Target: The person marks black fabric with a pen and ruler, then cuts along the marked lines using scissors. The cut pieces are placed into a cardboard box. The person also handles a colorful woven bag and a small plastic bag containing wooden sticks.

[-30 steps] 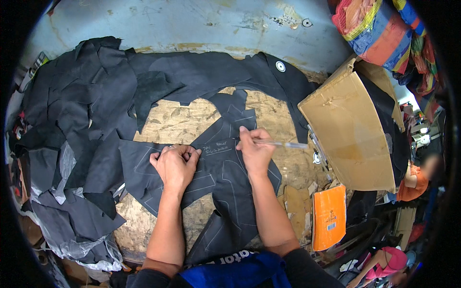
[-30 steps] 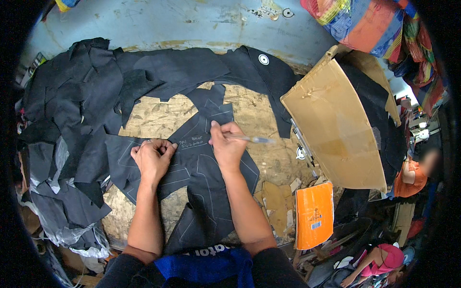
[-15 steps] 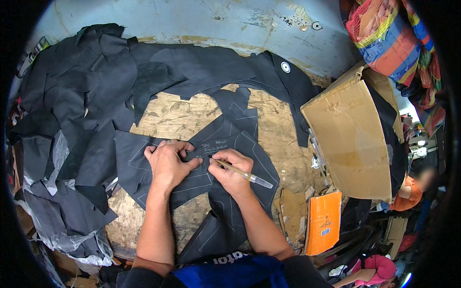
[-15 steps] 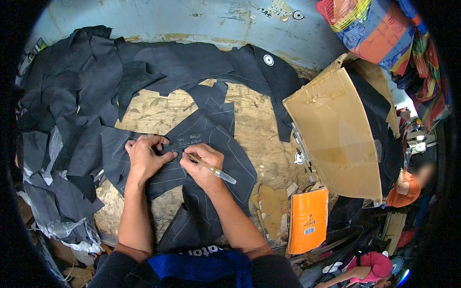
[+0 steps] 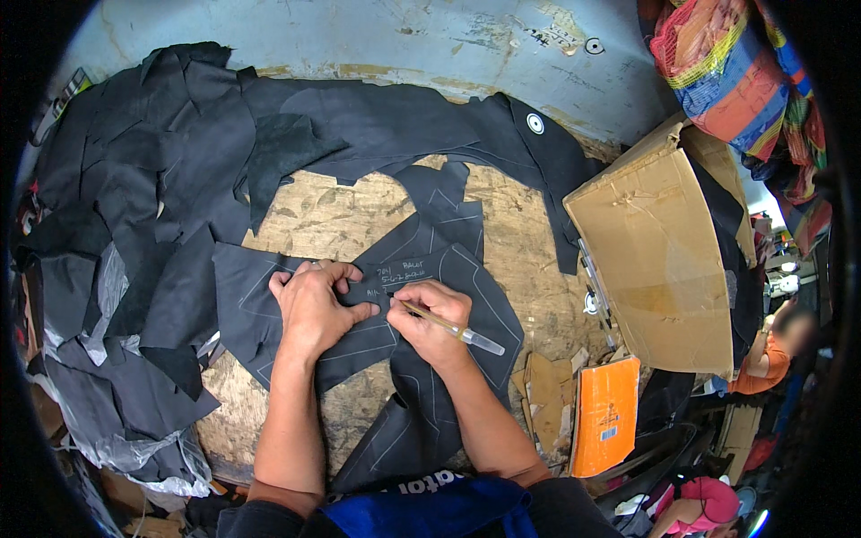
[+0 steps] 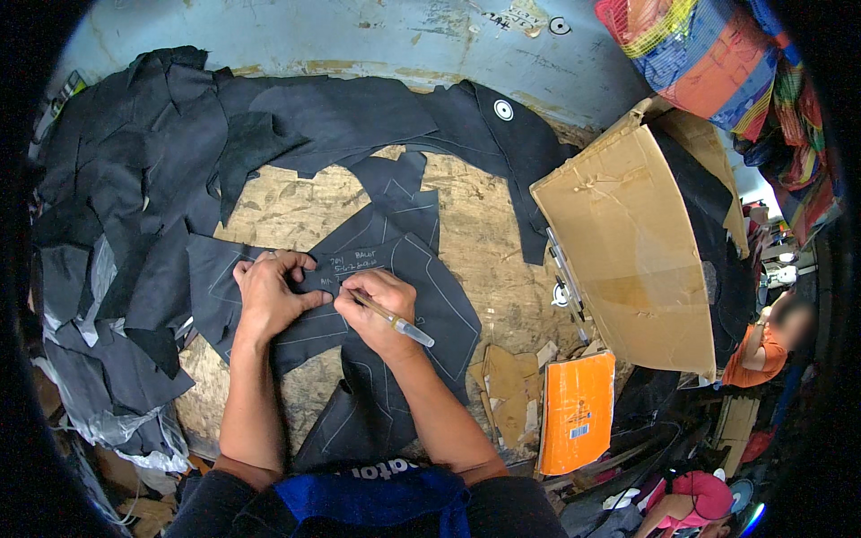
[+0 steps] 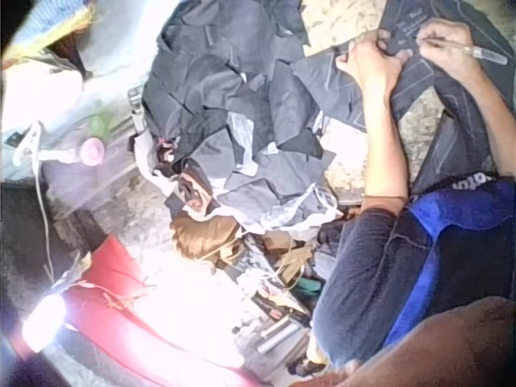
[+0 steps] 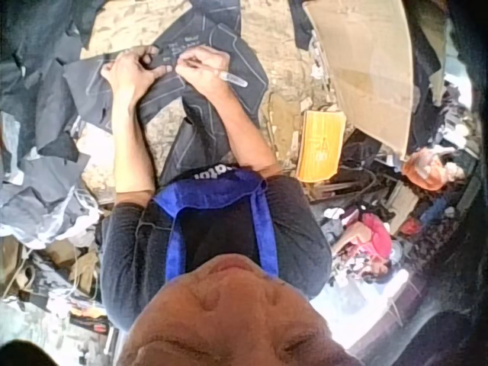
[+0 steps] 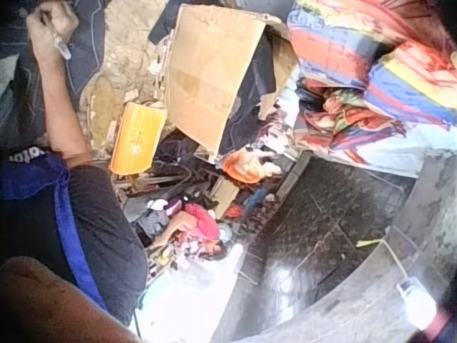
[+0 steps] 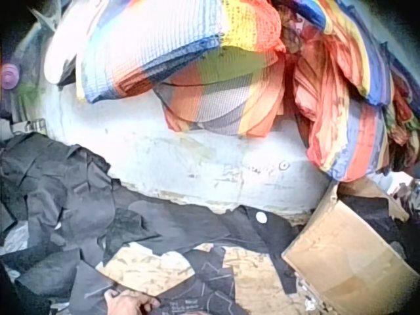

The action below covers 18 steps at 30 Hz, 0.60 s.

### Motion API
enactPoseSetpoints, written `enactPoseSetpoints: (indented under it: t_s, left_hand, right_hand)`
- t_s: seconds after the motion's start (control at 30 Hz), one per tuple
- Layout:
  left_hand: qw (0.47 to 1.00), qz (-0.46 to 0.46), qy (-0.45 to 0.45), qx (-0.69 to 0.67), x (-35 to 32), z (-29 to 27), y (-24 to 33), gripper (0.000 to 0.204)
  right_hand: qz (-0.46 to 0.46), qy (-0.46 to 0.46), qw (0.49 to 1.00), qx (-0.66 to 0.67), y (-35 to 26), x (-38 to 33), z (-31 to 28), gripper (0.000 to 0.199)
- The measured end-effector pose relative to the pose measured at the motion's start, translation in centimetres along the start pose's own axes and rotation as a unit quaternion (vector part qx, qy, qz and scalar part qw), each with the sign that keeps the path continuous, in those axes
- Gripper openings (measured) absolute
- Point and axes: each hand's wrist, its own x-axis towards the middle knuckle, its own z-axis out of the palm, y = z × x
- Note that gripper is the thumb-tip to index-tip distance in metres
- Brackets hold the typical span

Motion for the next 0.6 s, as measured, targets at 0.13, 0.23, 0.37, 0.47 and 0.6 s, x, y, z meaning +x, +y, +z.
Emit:
enactPoseSetpoints:
  t_s: [0.13,0.23,0.37,0.47,0.6]
  left_hand:
    - [1.0,0.002,0.003,-0.002,0.0,0.05,0.01,0.043]
    - [1.0,0.005,0.007,-0.003,-0.03,0.14,-0.06,0.043]
    - [1.0,0.009,0.012,-0.007,-0.02,0.23,-0.16,0.043]
    - [1.0,0.004,0.006,-0.001,-0.01,0.21,-0.12,0.043]
    - [1.0,-0.002,-0.002,0.0,-0.02,0.03,0.02,0.044]
  right_hand:
    - [0.019,0.03,0.999,0.003,-0.2,-0.12,-0.22,0.012]
    - [0.052,0.051,0.997,0.015,-0.28,-0.2,-0.35,0.01]
    - [0.04,0.039,0.998,0.015,-0.19,-0.16,-0.14,0.01]
    - [0.031,0.04,0.999,-0.006,-0.13,-0.15,-0.07,0.011]
    - [0.03,0.029,0.999,-0.013,-0.16,-0.22,-0.32,0.011]
